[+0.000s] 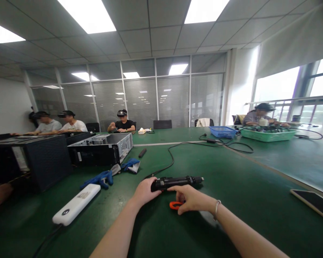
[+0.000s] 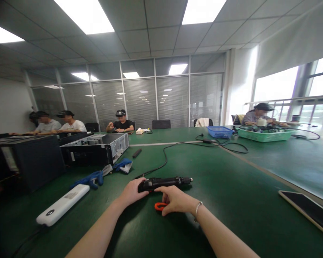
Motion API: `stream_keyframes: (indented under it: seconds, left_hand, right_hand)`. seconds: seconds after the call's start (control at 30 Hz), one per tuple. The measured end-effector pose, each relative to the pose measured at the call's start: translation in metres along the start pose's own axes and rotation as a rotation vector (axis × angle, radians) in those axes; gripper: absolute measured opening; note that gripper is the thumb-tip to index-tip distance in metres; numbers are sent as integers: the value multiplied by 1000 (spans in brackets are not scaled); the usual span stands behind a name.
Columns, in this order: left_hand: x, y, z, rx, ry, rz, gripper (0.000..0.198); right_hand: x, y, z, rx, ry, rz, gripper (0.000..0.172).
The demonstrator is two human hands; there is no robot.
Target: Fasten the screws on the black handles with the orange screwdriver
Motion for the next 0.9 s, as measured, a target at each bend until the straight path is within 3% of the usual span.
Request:
stream_keyframes:
  seconds: [0.13,0.2,0.33,0.43,0.5,0.67,0.9]
  left_hand:
    - [3,0,-4,12,16,22,41]
    - [3,1,-4,17,18,22,43]
    - [4,1,-6,3,2,-2,44]
    - [10,1,-9,-7,16,19,38]
    - [12,1,-13,-9,26,18,36]
    - [13,2,-15,-19,54,14,34]
    - [6,3,-12,6,73,-10,39]
  right_hand:
    - [-10,-2,12,3,-76,-68,74]
    - [-17,-1,9,74,-73,-122,65]
    - [-21,8,-28,471,73,-184,39]
    - [-8,12,-54,690,246,-146,38]
    - [6,7,-60,681,345,-102,42]
    - [36,-11,-53,457,410,2,41]
    - [30,-8,-58,478,281,21,36]
Point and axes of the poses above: each hand's wrist, its own y-axis away from the middle knuckle, its own z-axis out of the palm, x = y × z, the point moved 8 cm from there along -y, towards the middle knuckle, and after that the axes turned 15 degrees about z, right-handed, at the moved point
